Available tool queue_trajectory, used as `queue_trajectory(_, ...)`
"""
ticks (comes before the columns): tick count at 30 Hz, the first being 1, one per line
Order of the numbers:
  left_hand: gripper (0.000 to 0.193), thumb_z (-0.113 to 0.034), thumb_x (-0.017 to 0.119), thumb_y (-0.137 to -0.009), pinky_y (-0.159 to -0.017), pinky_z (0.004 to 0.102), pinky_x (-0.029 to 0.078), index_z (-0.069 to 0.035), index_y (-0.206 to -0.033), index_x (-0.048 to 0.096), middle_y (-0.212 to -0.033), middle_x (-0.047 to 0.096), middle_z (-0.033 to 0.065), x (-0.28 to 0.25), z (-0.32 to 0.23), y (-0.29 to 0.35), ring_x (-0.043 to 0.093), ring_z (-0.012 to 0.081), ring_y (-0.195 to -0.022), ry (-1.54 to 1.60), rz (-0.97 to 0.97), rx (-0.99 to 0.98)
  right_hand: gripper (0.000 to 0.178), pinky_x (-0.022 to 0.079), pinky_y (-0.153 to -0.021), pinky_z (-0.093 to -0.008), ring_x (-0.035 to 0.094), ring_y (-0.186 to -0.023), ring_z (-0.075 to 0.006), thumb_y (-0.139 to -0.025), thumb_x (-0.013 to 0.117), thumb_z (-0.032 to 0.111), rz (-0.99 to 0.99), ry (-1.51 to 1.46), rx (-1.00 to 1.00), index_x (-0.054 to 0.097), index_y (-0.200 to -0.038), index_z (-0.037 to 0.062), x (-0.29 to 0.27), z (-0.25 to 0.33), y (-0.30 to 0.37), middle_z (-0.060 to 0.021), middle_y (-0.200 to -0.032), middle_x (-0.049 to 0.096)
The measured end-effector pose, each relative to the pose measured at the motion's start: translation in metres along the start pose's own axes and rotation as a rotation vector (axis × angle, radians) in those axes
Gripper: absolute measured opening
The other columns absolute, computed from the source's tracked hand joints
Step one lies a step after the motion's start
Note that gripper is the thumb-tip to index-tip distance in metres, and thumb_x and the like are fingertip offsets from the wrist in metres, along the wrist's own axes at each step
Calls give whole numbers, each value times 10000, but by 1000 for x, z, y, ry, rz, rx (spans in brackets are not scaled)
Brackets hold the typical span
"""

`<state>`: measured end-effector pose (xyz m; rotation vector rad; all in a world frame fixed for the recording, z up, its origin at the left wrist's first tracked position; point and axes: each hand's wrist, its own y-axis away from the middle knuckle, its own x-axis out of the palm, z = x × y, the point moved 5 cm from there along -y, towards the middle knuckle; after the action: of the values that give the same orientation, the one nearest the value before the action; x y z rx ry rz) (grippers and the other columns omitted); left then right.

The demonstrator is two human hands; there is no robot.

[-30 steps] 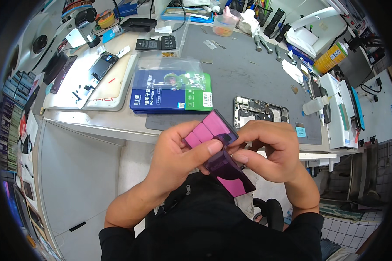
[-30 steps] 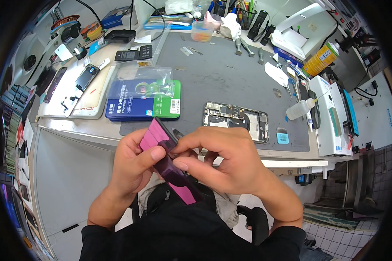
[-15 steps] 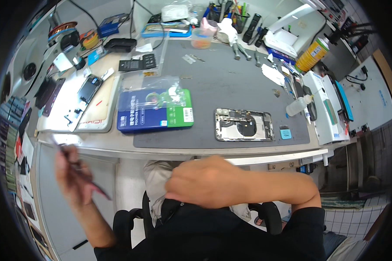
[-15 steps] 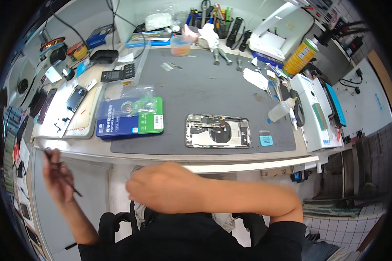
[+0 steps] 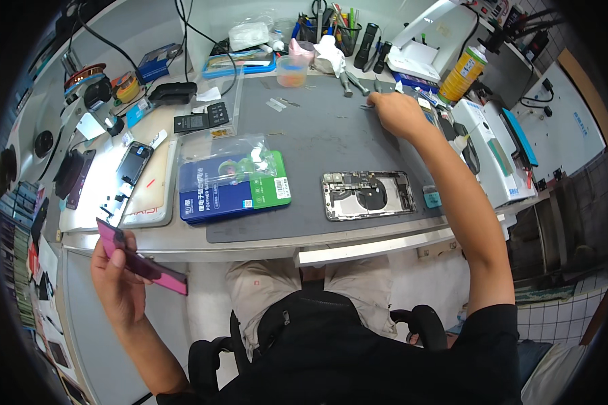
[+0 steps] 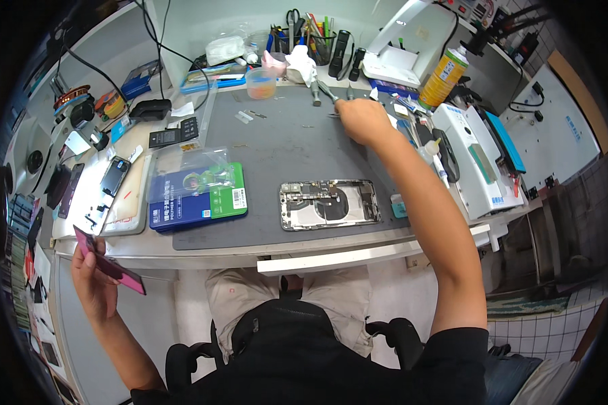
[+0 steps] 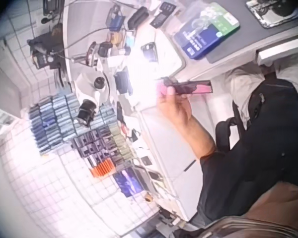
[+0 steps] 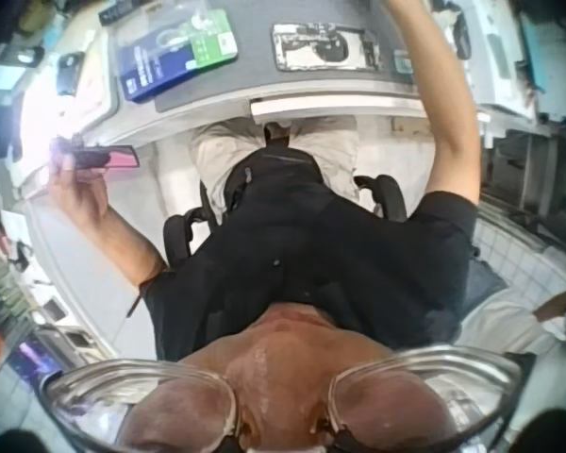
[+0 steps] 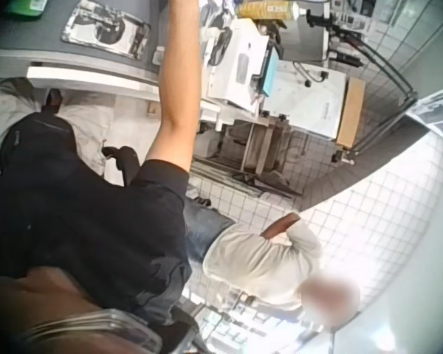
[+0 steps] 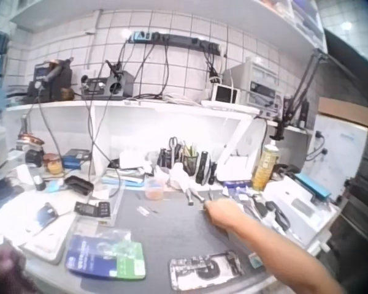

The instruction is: The person removes the old battery from a disassembled smartphone, opens a new battery package, and peels off protective films. They then place the new battery into the phone, connect the ribbon cable, and reattach the screen assembly.

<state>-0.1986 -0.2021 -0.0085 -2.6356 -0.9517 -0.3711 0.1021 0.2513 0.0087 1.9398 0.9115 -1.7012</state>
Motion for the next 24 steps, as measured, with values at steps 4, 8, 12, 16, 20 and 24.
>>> queue_trajectory(4, 428, -140, 735, -923, -501, 246, 587, 64, -1260, 569, -1081, 673, 165, 27, 3, -2, 704, 175, -741, -138, 19, -15, 371, 536, -960, -456, 621, -1173, -314, -893, 721, 113, -308, -80, -84, 642, -1255, 120, -21, 10, 19, -87, -1324, 593)
queue_trajectory(8, 442, -124, 751, -900, -509, 213, 568, 60, -1267, 587, -976, 696, 107, 108, 16, -26, 696, 137, -715, -168, 208, -123, 328, 553, -769, -343, 674, -943, -212, -888, 732, 75, -395, -356, -189, 669, -1205, 133, -76, 50, 79, -42, -1153, 658)
queue_trajectory(12, 311, -123, 668, -978, -548, 247, 623, -8, -1256, 586, -1021, 722, 89, 169, 30, -35, 739, 144, -761, 190, 281, -275, 345, 519, -642, -267, 658, -851, -125, -868, 757, 46, -291, -775, -412, 676, -1196, 113, -71, 85, 117, -29, -1075, 697)
queue_trajectory(16, 303, -217, 625, -1015, -628, 321, 655, -34, -1253, 591, -1090, 735, 109, 211, 52, -34, 765, 223, -891, 457, 280, -268, 599, 533, -647, -235, 653, -918, -101, -787, 876, 176, -34, -1238, -272, 612, -1318, 90, -55, 101, 147, -23, -1104, 687)
queue_trajectory(20, 326, -269, 617, -1022, -854, 401, 635, -63, -1274, 593, -1184, 725, 106, 261, 70, -19, 737, 235, -1021, 560, 289, -256, 638, 543, -745, -245, 628, -1002, -95, -821, 868, 114, -338, -1800, -165, 556, -1370, 26, -51, 113, 166, -28, -1188, 670)
queue_trajectory(24, 320, -215, 671, -992, -1001, 418, 552, -84, -1274, 596, -1264, 694, 96, 292, 78, -1, 684, 236, -1144, 567, 391, -221, 362, 563, -851, -307, 677, -1000, -170, -926, 736, 42, -748, -2017, -224, 599, -1256, -15, -61, 99, 174, -96, -1182, 688)
